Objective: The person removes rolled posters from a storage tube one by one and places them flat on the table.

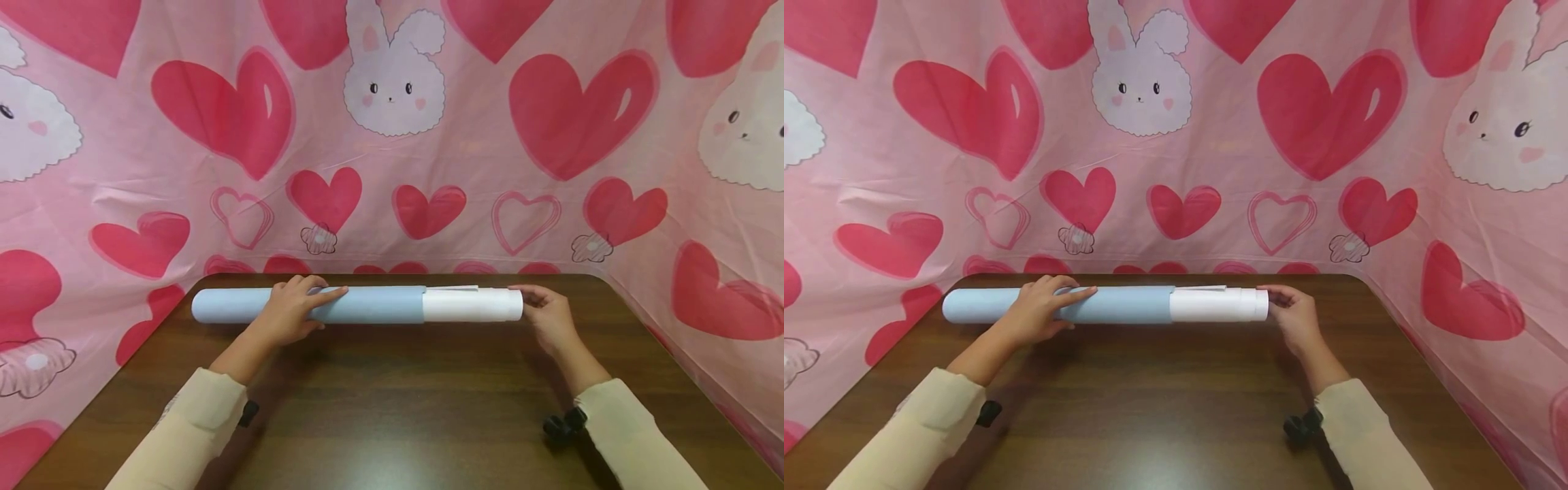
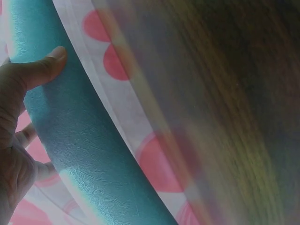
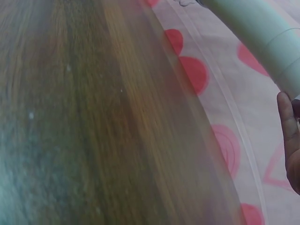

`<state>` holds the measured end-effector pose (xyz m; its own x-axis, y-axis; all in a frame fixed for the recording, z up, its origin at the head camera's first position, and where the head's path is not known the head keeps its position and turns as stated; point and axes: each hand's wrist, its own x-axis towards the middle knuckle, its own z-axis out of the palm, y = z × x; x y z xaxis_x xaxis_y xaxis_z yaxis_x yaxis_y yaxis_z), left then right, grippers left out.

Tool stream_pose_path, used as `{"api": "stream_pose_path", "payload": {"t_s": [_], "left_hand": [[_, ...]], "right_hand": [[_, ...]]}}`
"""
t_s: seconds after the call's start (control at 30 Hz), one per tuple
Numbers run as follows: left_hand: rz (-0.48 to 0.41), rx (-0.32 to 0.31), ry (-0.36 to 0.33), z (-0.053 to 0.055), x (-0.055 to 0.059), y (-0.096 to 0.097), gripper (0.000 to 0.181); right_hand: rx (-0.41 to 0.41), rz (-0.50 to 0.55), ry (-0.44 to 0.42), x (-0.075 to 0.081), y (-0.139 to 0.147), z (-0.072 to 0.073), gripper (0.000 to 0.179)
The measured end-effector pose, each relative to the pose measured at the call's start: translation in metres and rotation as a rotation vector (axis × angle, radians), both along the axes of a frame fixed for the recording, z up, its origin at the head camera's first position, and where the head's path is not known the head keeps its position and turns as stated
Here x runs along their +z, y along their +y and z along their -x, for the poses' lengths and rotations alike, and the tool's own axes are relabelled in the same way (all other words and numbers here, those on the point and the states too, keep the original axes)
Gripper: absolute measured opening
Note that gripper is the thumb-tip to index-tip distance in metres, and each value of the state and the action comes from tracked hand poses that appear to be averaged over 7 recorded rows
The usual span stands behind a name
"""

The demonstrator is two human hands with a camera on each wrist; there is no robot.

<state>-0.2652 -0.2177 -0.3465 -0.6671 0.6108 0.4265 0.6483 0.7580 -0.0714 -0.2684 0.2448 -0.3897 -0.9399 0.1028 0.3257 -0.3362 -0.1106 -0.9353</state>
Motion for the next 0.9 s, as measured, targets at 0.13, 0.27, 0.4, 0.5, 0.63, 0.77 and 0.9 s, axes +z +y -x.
{"api": "stream_pose_path", "payload": {"t_s": [0.13,0.27,0.4,0.5,0.63,0.77,0.9], "left_hand": [[-0.002,-0.008,0.002,-0.002,0.001,-0.001,0.086],[-0.003,-0.009,-0.002,-0.002,0.002,-0.001,0.086],[0.003,-0.006,-0.005,-0.002,0.001,-0.001,0.088],[0.007,0.002,-0.006,-0.002,0.001,-0.001,0.088],[0.008,0.018,0.002,-0.004,0.003,-0.002,0.088],[0.018,0.024,0.014,-0.005,0.005,-0.003,0.088],[0.034,0.026,0.019,-0.005,0.006,-0.003,0.089]], "right_hand": [[-0.021,-0.012,-0.008,-0.002,0.004,-0.001,0.043],[-0.032,-0.016,-0.012,-0.004,0.007,-0.003,0.043],[0.030,0.026,0.018,-0.004,0.011,-0.004,0.039],[0.103,0.051,0.046,-0.003,0.017,-0.006,0.035],[0.172,0.057,0.068,0.000,0.026,-0.008,0.033],[0.164,0.003,0.101,0.007,0.031,-0.011,0.032],[0.087,-0.120,0.129,0.017,0.031,-0.014,0.032]]}}
